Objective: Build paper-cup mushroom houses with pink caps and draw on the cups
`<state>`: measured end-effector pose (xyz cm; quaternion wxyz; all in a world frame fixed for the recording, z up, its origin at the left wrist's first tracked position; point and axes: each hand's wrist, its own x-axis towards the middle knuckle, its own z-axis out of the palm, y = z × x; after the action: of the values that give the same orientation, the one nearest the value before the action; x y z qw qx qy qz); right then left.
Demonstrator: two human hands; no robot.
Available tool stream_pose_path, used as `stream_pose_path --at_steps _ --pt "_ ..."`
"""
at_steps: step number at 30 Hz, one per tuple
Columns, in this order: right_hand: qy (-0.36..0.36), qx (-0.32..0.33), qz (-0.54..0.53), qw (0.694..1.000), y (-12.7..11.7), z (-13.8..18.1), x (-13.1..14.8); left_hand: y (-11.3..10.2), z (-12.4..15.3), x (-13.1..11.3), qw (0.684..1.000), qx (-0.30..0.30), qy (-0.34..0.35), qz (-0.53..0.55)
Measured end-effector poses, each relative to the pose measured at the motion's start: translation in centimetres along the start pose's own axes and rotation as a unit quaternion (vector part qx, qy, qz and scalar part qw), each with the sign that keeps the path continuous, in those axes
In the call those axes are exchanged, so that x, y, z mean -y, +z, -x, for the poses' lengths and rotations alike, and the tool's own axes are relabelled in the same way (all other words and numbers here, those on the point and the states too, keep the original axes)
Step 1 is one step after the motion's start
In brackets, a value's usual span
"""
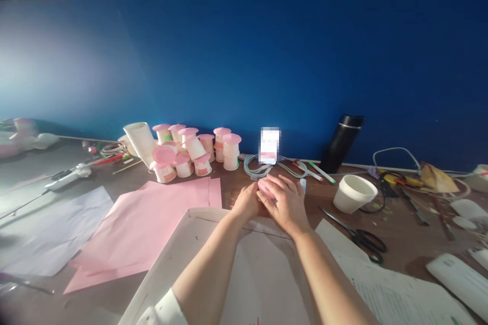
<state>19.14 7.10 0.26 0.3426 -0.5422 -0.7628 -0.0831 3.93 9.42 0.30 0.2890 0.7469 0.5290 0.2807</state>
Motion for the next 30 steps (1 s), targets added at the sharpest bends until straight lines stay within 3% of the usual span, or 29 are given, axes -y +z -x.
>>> stream_pose_path --at_steps 9,24,30 --pt "-0.012 -0.007 0.003 1.0 0.2 0.2 0.0 -0.1 0.0 -0.2 1.0 0.008 -0.019 0.02" --pt "-0.062 -0.102 -0.001 0.993 0.4 -0.4 0.0 -0.3 0.2 -0.9 0.998 -0.026 -0.053 0.0" --pt "-0.051 -0.157 -0.034 0.986 0.1 -0.3 -0.4 -1.1 0.2 -1.6 0.992 -0.047 -0.107 0.04"
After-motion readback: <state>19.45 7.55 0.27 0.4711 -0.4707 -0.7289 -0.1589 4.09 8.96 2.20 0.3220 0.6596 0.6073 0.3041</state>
